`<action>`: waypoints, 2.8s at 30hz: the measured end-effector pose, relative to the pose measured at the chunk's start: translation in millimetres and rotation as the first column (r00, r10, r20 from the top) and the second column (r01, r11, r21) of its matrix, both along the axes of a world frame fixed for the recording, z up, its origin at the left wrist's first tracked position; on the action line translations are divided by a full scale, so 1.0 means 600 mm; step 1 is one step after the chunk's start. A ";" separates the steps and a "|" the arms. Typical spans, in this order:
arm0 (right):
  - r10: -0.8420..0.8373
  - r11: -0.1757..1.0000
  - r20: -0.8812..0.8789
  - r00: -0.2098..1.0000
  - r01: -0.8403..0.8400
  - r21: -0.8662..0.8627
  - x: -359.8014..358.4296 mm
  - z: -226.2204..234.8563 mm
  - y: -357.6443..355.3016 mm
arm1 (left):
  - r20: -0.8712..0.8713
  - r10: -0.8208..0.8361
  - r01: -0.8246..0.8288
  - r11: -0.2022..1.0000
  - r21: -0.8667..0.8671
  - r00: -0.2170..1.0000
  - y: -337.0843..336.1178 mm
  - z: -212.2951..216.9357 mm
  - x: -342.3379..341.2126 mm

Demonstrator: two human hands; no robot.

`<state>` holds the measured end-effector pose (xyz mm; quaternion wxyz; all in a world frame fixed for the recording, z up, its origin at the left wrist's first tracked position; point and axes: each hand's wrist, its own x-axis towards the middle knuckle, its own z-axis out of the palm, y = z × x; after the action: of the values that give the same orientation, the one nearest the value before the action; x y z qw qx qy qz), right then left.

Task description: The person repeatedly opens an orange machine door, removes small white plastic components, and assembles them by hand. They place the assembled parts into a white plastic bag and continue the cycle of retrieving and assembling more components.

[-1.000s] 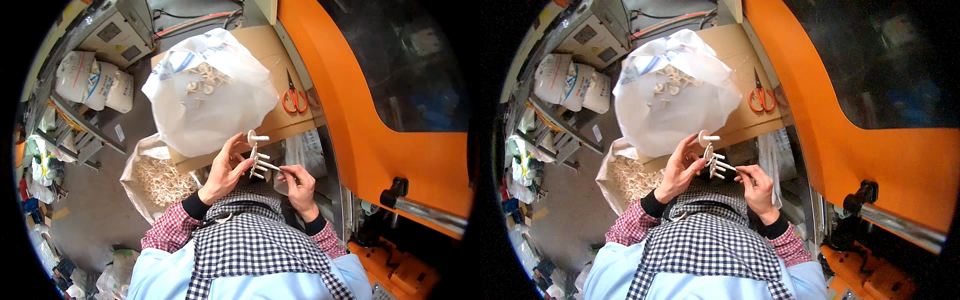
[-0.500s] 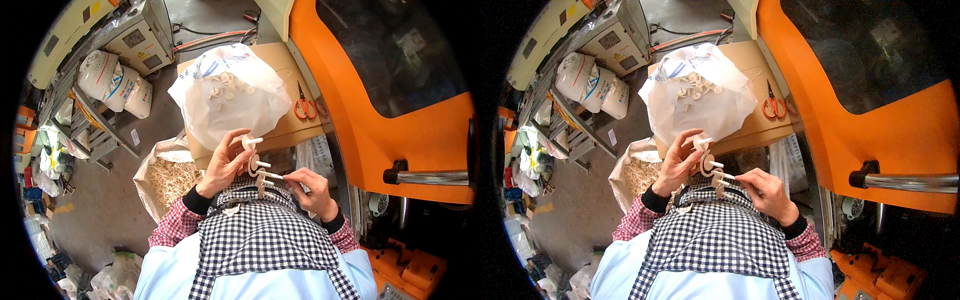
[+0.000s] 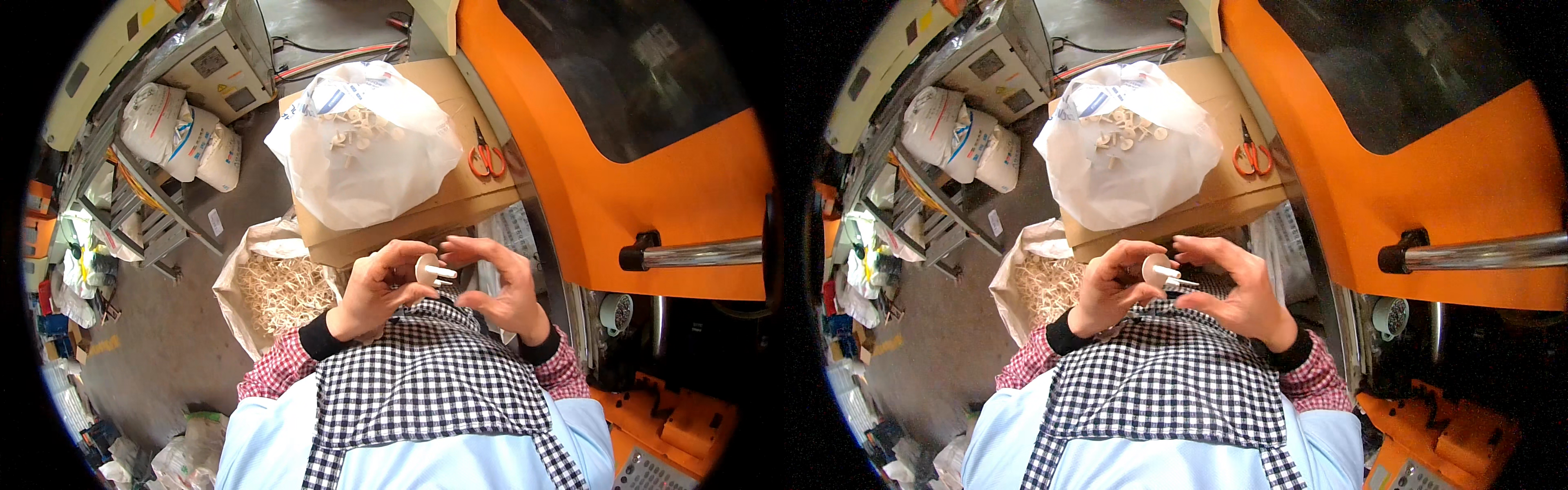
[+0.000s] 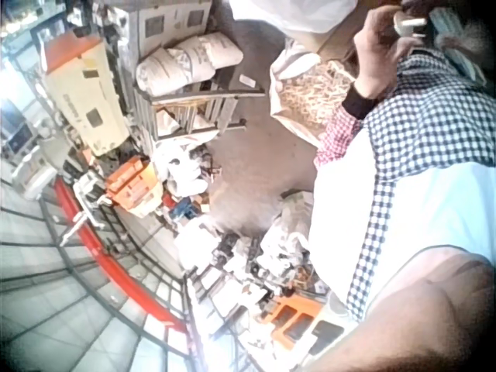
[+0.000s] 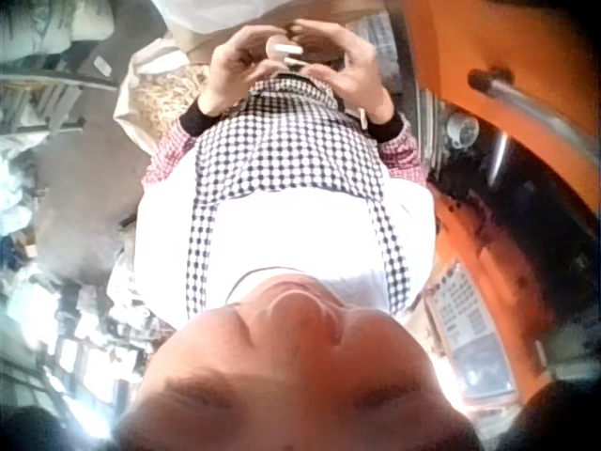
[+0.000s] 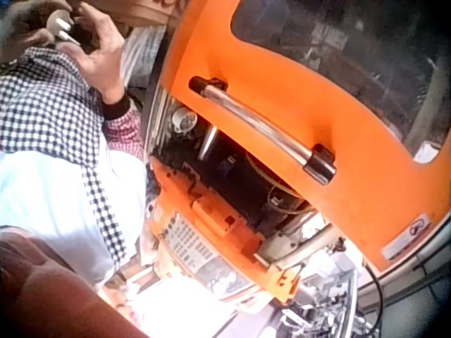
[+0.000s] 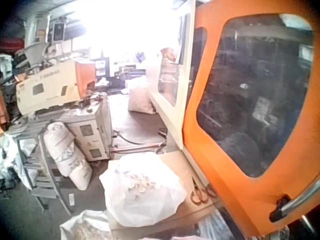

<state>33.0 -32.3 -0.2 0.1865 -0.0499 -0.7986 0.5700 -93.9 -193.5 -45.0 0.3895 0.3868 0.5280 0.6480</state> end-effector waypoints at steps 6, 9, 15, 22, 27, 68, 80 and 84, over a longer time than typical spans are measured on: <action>-0.007 0.999 0.010 1.000 0.008 -0.046 -0.003 -0.023 -0.006 | -0.214 0.037 -0.053 0.996 -0.072 0.976 0.007 0.028 0.014; -0.028 0.994 0.075 0.997 0.036 -0.106 0.000 -0.019 -0.005 | -0.248 0.101 -0.107 0.994 -0.011 0.964 0.014 0.015 0.022; -0.066 0.961 0.097 0.993 0.089 -0.263 -0.006 -0.040 -0.004 | -0.093 0.065 -0.072 0.995 -0.076 0.994 0.020 0.017 0.022; -0.088 0.952 0.108 0.990 0.116 -0.284 -0.010 -0.037 -0.003 | 0.112 0.053 -0.043 0.995 -0.092 0.992 0.024 0.020 0.020; -0.084 0.879 0.159 0.984 0.149 -0.453 -0.014 -0.043 -0.005 | 0.138 0.051 -0.036 0.993 -0.113 0.989 0.023 0.011 0.019; -0.005 0.798 0.154 0.988 0.097 -0.595 -0.023 -0.083 0.008 | 0.083 0.127 -0.123 0.991 -0.057 0.988 0.023 -0.021 0.012; -0.031 0.969 -0.162 0.986 0.069 0.236 -0.015 -0.043 -0.004 | 0.149 0.155 -0.171 0.981 0.097 0.977 0.018 -0.018 0.028; -0.003 0.951 -0.146 0.989 0.048 0.305 -0.012 -0.040 -0.006 | 0.173 0.147 -0.155 0.987 0.031 0.974 0.011 -0.023 0.027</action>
<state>25.6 -35.6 -24.1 0.2564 0.0108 -0.8615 0.4382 -77.8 -186.9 -58.5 0.3742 0.2974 0.5061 0.7179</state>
